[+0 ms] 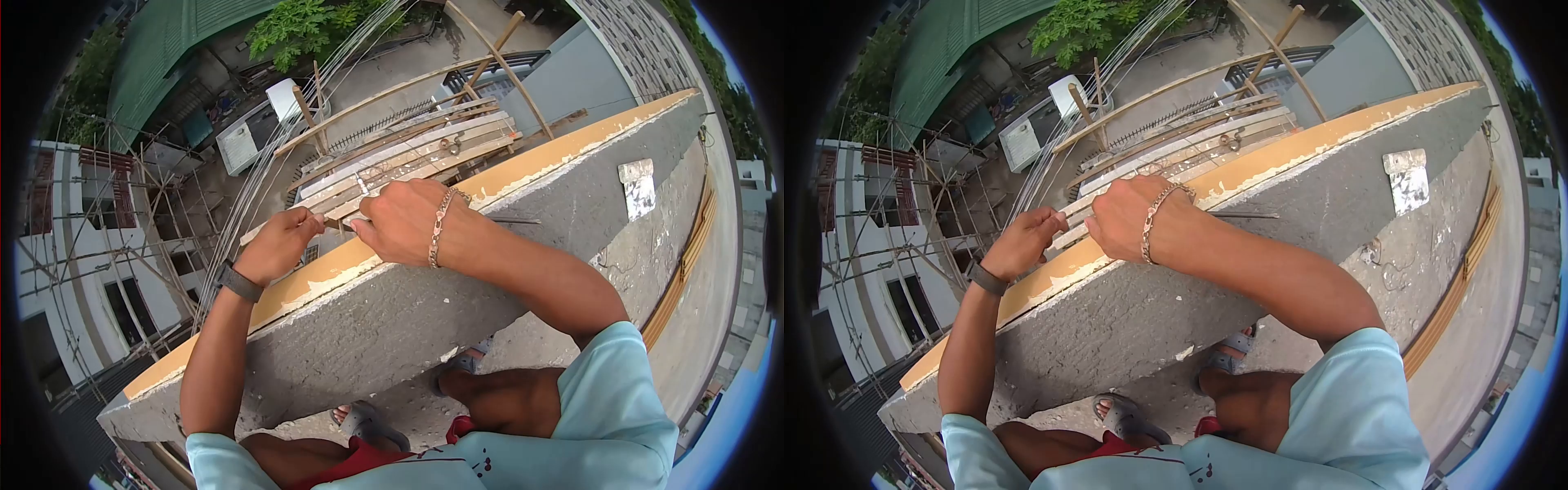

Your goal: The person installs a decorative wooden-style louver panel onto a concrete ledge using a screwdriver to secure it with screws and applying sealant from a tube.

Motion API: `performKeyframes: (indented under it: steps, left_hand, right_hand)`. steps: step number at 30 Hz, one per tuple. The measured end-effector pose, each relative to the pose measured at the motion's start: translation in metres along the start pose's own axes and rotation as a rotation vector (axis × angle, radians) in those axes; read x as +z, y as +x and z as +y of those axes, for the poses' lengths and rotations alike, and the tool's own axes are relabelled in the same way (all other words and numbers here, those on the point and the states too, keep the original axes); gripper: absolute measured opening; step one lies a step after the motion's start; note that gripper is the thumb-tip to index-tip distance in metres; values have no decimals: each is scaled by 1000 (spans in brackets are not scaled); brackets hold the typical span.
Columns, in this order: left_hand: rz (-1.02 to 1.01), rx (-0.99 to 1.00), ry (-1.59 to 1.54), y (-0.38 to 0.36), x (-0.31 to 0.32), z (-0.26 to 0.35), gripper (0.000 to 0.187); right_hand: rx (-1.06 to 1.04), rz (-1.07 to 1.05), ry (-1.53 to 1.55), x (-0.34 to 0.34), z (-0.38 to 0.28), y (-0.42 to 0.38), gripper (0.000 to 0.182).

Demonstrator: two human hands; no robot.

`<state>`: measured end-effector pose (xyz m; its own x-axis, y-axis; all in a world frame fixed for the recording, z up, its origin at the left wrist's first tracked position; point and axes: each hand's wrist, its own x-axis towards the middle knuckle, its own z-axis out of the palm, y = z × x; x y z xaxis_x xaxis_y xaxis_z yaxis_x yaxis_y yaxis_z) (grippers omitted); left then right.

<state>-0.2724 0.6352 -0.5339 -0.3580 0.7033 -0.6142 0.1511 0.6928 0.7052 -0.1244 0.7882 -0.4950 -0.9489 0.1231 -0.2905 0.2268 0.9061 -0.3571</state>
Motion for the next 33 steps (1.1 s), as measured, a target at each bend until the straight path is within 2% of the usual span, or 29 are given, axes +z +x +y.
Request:
performKeyframes:
  steps: [1,2,4,7,8,10,12,14,15,17,19,23,26,28,29,32,33]
  left_hand:
    - [-51,3,159,9,8,7,26]
    - [-40,-6,145,19,16,11,26]
    - [-133,134,238,36,31,16,33]
    - [-79,139,282,39,49,26,32]
    - [-68,198,226,38,51,25,31]
    - [-37,123,204,37,56,26,33]
    - [4,7,186,35,57,27,40]
    - [-19,-74,178,32,56,41,42]
    - [-45,-149,168,31,56,47,44]
    - [-51,-148,177,33,56,48,45]
    - [-58,-110,187,36,58,47,47]
    - [-101,-111,172,42,67,76,47]
    - [-50,-17,235,39,72,75,43]
    - [6,3,263,35,77,75,42]
    - [63,31,290,34,79,77,41]
    - [59,32,298,31,80,79,40]
    - [76,40,298,31,80,78,41]
  right_hand:
    - [-19,-19,34,-2,3,0,35]
    - [-42,-41,66,-4,7,1,33]
    - [-88,-65,78,-7,11,1,32]
    - [-149,-157,49,-21,23,0,31]
    - [-136,-138,121,-20,29,0,29]
    - [-134,-124,228,-20,38,2,26]
    - [-180,74,429,-40,56,2,18]
    - [-192,293,427,-70,70,3,12]
    - [-163,326,523,-82,80,6,12]
    - [-145,356,624,-100,96,20,13]
    - [-40,344,1035,-111,108,38,19]
    - [-46,379,1035,-84,147,81,21]
    - [-35,405,1043,-66,159,94,22]
    - [99,344,1169,-63,153,90,24]
    - [104,338,1166,-67,150,87,24]
    - [6,297,1169,-72,151,88,22]
    - [65,299,1080,-60,171,95,22]
